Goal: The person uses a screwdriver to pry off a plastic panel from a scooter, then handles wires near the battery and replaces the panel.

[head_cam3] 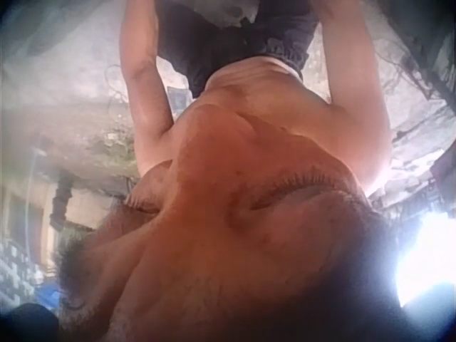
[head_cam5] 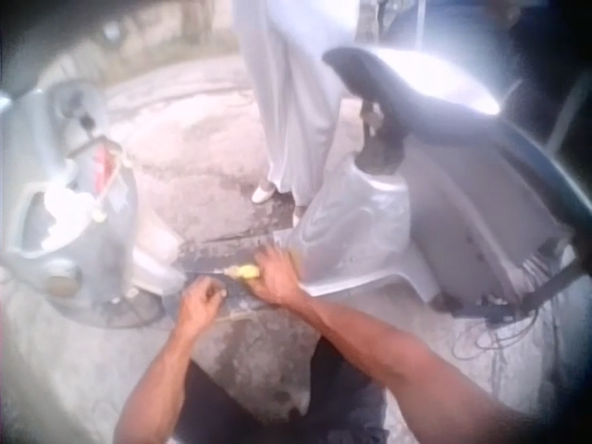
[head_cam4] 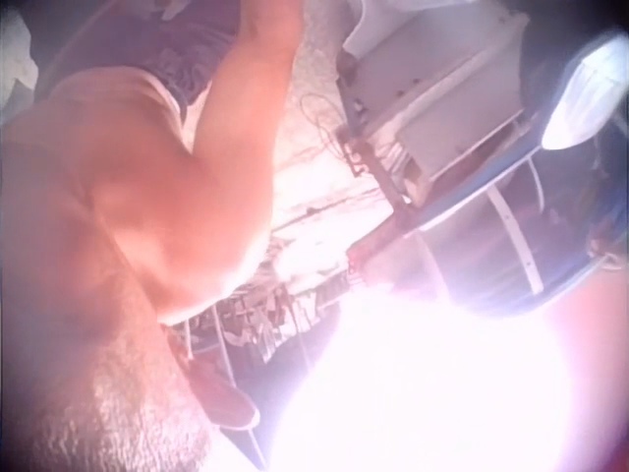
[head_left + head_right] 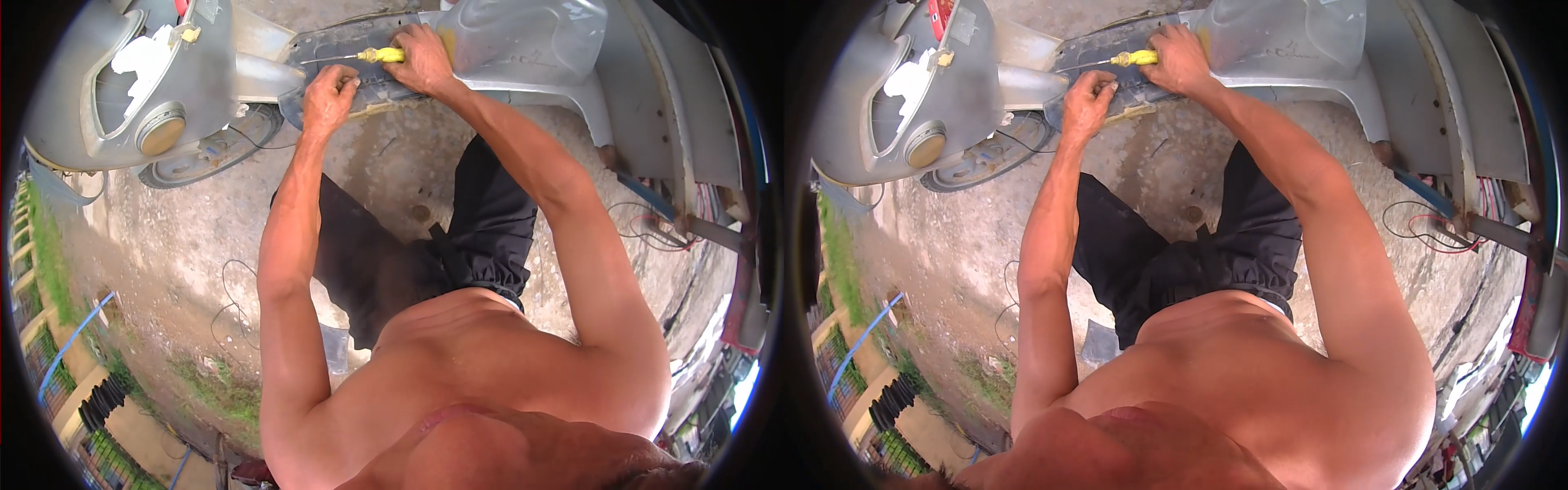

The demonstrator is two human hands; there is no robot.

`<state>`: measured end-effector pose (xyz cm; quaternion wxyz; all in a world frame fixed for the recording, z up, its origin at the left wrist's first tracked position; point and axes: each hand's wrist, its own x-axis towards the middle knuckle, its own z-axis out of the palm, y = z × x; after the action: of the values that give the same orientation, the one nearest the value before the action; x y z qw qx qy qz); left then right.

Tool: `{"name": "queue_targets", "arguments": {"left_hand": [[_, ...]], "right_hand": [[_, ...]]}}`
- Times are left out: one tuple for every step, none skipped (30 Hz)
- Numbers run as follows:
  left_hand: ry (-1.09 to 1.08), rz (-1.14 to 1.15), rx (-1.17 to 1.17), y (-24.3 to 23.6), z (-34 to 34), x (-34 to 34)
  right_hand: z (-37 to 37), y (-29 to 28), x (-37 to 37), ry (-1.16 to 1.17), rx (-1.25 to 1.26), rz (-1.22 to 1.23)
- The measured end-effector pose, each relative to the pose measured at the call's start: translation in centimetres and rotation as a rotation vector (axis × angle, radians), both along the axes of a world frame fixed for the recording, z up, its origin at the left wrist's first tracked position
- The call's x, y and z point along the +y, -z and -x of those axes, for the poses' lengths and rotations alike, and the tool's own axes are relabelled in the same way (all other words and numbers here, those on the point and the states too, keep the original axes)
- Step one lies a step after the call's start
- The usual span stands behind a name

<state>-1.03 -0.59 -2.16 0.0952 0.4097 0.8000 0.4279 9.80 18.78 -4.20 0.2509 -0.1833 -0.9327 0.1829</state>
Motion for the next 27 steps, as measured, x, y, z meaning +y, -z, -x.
{"name": "queue_targets", "arguments": {"left_hand": [[-0.004,-0.004,0.004,-0.1,0.2,0.1],[-0.007,0.015,0.011,0.0,0.2,-0.2],[-0.012,0.032,0.017,0.2,0.3,-0.4],[-0.027,0.032,0.017,0.3,0.5,-0.6],[-0.008,-0.026,0.044,0.4,0.3,-0.5],[0.010,-0.083,0.073,0.4,0.1,-0.4],[0.014,-0.081,0.132,0.6,0.0,0.0],[0.005,-0.081,0.129,0.7,-0.1,0.0],[0.006,-0.083,0.157,0.9,-0.2,0.0],[0.009,-0.083,0.185,1.0,-0.2,-0.1],[0.000,-0.062,0.224,1.2,-0.2,-0.2],[0.004,-0.065,0.220,1.5,-0.2,-0.2],[0.001,-0.066,0.235,1.7,-0.3,-0.3],[-0.004,-0.067,0.253,1.6,-0.4,-0.2],[0.000,-0.068,0.253,1.6,-0.6,0.0],[-0.024,-0.061,0.257,1.7,-0.9,0.2],[-0.050,-0.052,0.264,1.7,-1.0,0.4],[-0.049,-0.053,0.266,1.7,-1.1,0.5],[-0.044,-0.052,0.277,1.7,-1.2,0.5],[-0.040,-0.052,0.291,1.6,-1.2,0.6],[-0.043,-0.054,0.295,1.5,-1.3,0.7],[-0.033,-0.043,0.285,1.4,-1.4,0.8],[-0.026,-0.033,0.276,1.2,-1.4,0.9],[-0.036,-0.037,0.281,1.0,-1.4,1.1],[-0.043,-0.048,0.160,0.8,-1.4,1.3],[-0.058,-0.057,0.037,0.8,-1.1,0.9],[-0.061,-0.104,-0.110,0.8,-0.6,0.2]], "right_hand": [[-0.4,0.0,0.2,-0.029,-0.007,0.049],[-0.7,0.3,-0.2,-0.066,-0.018,0.104],[-1.3,0.2,-1.1,-0.066,-0.019,0.118],[-1.8,0.0,-2.0,-0.081,-0.020,0.118],[-2.4,0.4,-2.5,-0.071,0.006,0.084],[-2.7,0.7,-2.7,-0.061,0.033,0.050],[-2.5,1.0,-2.3,-0.032,0.022,0.033],[-2.4,0.6,-2.6,-0.040,0.019,0.032],[-2.4,0.3,-2.9,-0.014,0.006,0.040],[-2.4,-0.1,-3.2,0.014,-0.006,0.049],[-2.5,-0.1,-3.4,0.017,-0.009,0.045],[-2.4,-0.1,-3.6,0.013,-0.002,0.030],[-2.5,-0.1,-3.7,0.009,0.006,0.015],[-2.5,0.0,-3.7,0.013,0.006,0.013],[-2.6,0.0,-3.6,0.015,-0.001,-0.003],[-2.7,0.1,-3.6,0.016,-0.009,-0.019],[-2.7,0.1,-3.6,0.018,-0.006,-0.019],[-2.7,0.0,-3.6,0.017,-0.004,-0.015],[-2.7,0.0,-3.6,0.015,-0.003,-0.012],[-2.7,0.0,-3.5,0.014,0.002,-0.014],[-2.7,0.0,-3.4,0.019,0.007,-0.013],[-2.7,0.1,-3.2,0.022,0.012,-0.012],[-2.7,0.0,-3.1,0.015,0.017,-0.016],[-2.7,0.0,-2.8,0.015,-0.001,-0.003],[-2.6,-0.1,-2.4,0.012,-0.019,0.008],[-2.4,-0.4,-2.6,-0.008,-0.017,0.004],[-2.3,-0.6,-2.9,-0.003,-0.048,0.017]]}}
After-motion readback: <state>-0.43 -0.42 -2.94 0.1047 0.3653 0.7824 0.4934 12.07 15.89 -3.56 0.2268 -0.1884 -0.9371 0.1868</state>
